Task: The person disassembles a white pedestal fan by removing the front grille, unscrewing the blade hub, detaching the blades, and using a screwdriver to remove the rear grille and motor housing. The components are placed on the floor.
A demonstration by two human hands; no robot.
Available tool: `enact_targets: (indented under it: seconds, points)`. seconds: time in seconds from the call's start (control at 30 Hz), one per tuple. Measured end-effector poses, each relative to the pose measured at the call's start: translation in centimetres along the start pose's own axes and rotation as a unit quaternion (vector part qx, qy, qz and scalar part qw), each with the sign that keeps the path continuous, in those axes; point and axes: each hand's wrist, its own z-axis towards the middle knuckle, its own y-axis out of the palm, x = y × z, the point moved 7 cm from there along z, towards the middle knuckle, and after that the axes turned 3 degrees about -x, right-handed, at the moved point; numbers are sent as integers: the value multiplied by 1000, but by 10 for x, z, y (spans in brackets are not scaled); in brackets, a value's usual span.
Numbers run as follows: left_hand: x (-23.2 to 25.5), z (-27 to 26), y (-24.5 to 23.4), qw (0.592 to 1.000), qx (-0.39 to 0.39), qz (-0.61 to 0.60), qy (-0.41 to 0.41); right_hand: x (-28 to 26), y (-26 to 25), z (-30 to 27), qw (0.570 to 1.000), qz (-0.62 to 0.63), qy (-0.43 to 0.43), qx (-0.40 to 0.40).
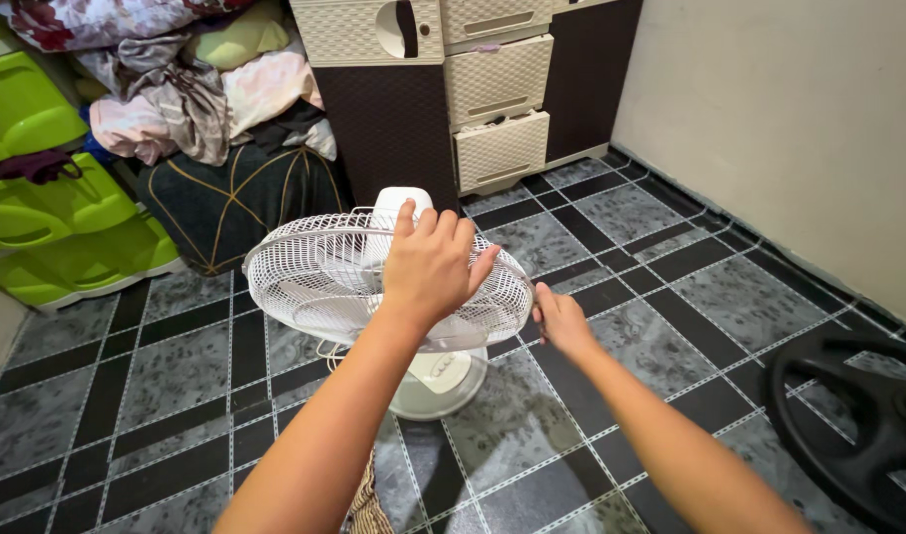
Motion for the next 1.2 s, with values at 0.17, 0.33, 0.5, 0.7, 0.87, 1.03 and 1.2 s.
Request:
enact_targets:
  seconds: [0.17, 0.33, 0.5, 0.7, 0.87, 1.03, 1.2]
  points:
    - [-2, -3, -4, 1000, 18, 17, 2, 4, 3, 0, 999, 7, -44, 0]
    - [-5, -2, -9, 1000, 26, 18, -1, 13, 6, 2, 997, 71, -31, -8]
    - [-8, -2, -8, 1000, 19, 15, -7, 20, 10, 3, 992, 108, -66, -10]
    - [-4, -2, -2, 999, 30, 10, -13, 15, 1, 3, 998, 57, 10, 0]
    - [4, 1, 9, 998, -44, -13, -39, -103, -16, -51, 936, -191, -236, 178]
    - [11, -3, -16, 984, 74, -158, -38, -216, 35, -122, 874, -160, -434, 147]
    - [-24, -18, -51, 958, 167, -216, -84, -271, 74, -127, 860, -155, -477, 94]
